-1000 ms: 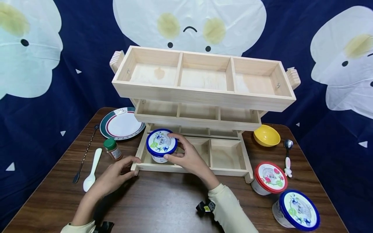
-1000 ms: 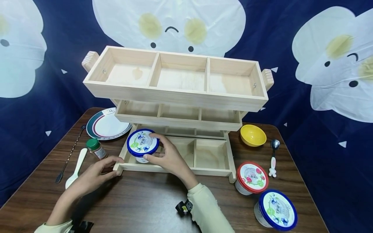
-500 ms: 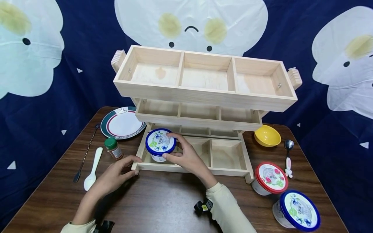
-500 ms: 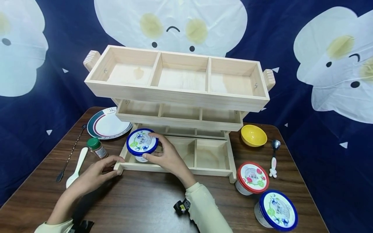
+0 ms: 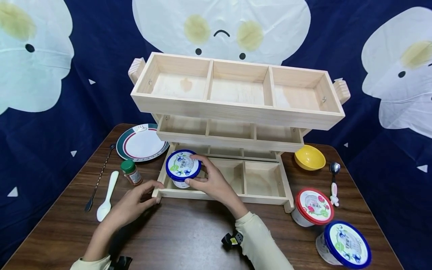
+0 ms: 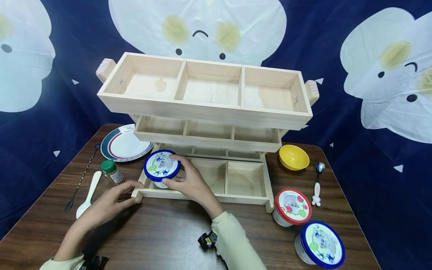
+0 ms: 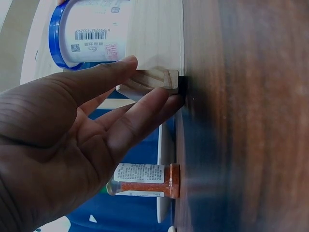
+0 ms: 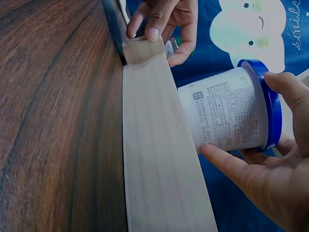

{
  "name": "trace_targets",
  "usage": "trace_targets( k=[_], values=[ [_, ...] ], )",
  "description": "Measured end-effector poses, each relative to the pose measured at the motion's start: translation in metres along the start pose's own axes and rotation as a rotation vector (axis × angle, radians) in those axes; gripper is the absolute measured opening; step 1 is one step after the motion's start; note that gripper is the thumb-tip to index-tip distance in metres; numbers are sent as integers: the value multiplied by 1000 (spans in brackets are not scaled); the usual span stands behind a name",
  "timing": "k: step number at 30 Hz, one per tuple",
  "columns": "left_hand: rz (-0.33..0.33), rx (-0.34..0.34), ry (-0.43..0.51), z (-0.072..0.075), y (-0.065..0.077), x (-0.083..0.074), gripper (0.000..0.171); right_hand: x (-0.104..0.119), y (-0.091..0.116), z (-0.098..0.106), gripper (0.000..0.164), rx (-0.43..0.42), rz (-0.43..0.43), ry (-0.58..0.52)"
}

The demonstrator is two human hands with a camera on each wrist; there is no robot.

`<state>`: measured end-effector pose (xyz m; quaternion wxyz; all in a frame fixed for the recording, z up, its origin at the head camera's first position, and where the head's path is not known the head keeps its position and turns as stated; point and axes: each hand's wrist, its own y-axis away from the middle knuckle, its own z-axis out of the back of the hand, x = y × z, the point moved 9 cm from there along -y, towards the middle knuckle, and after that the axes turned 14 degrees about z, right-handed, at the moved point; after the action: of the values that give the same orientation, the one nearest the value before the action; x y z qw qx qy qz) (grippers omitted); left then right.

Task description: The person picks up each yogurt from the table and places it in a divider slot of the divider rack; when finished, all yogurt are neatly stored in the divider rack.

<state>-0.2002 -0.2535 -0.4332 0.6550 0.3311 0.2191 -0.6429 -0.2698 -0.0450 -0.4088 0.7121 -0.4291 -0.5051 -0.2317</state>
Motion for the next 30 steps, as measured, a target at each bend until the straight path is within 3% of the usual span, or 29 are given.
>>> trace_targets(
  k=[30],
  values=[
    [-2, 7, -1, 0, 0, -1, 30, -10, -3, -8, 73, 9, -22, 8]
  ],
)
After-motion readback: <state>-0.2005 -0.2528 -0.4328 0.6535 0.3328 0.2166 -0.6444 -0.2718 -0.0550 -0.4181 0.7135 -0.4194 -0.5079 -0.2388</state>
